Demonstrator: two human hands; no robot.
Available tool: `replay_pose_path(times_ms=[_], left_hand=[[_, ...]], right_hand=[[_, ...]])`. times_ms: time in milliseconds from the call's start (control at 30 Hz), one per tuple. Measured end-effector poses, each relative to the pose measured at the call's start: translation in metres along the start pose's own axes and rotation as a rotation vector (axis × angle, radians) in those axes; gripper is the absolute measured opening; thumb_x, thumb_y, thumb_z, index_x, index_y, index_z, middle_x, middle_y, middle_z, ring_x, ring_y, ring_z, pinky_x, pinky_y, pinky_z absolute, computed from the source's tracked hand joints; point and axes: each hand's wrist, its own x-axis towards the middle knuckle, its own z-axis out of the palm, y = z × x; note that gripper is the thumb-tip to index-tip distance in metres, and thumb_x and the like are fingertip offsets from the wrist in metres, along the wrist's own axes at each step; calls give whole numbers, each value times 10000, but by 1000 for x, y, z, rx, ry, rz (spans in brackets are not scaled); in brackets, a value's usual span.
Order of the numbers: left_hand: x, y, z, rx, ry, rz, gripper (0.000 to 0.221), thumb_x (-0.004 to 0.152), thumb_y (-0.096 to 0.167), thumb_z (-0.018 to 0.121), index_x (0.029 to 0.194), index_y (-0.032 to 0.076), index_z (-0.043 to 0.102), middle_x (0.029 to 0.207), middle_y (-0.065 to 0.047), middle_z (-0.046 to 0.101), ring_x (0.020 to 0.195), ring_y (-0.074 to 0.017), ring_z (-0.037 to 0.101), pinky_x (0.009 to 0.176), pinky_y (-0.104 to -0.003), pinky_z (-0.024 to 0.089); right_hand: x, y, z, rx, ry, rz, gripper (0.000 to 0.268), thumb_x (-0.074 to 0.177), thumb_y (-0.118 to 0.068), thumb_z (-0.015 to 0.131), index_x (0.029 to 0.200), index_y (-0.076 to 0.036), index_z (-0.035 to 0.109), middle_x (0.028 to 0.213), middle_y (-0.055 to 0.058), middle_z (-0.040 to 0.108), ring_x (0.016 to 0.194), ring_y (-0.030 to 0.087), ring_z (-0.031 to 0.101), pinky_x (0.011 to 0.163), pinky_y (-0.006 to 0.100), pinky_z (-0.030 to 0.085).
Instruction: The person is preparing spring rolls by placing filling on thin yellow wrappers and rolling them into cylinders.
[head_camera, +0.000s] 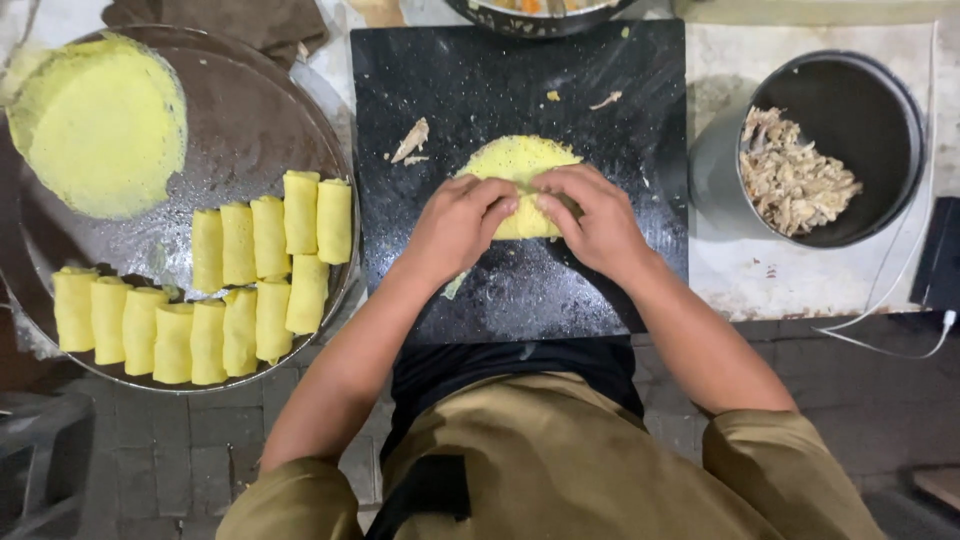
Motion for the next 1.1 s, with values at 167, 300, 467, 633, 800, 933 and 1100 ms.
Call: replay_pose_path(times_ms=[167,300,467,633,800,933,1100], left_hand=[[-5,10,-6,-138,-65,-137,106,977,206,618,1029,146,689,770,-56,715,849,-296,688,841,-403,472],[-15,6,1,-114,-54,-148,128,994,233,593,1042,180,699,795,-13,722,881,-253,687,863,-361,435],[-22,12,0,-108,-63,-192,223,1031,310,534,1062,188,717,830,-12,742,922,-204,686,914,-357,359],[-24,30,-21,-155,-131,-133,309,967,393,607,1139,152,694,999,-68,741,1006,-243,662,940,-403,326],[-27,17,-5,-26,-63,-71,353,889,364,733,1154,135,699,1056,-83,732,989,-245,655,915,-411,325],[-25,8,3,60,0,-76,305,942,403,680,1099,146,728,1030,-28,722,955,-193,658,885,-375,306],[-21,-2,6,77,-10,-129,255,986,377,616,1062,171,745,973,15,651,906,-163,605,857,-360,251]], right_hand=[[-15,0,7,213,-129,-118,313,921,-80,661,1222,5,648,1179,244,666,1114,431,626,923,540,518],[-20,-5,14,89,-60,-202,554,800,-218,825,1267,-1,622,1214,224,650,1156,391,617,973,475,512],[-18,-3,9,148,-103,-137,292,864,-57,741,1150,-21,692,1042,187,717,974,368,690,862,476,567],[-18,-2,8,195,-106,-61,263,898,-72,706,1158,-37,688,1002,161,726,960,346,698,828,457,575],[-15,0,15,157,-81,-12,170,922,-70,682,1084,-32,716,949,151,731,919,338,696,813,462,572],[-5,8,9,-41,-33,-42,99,973,-126,660,1006,-55,720,971,111,709,946,298,666,835,421,534],[-6,24,1,36,-3,64,148,955,-55,662,1093,-14,697,982,136,674,950,290,647,837,404,538]])
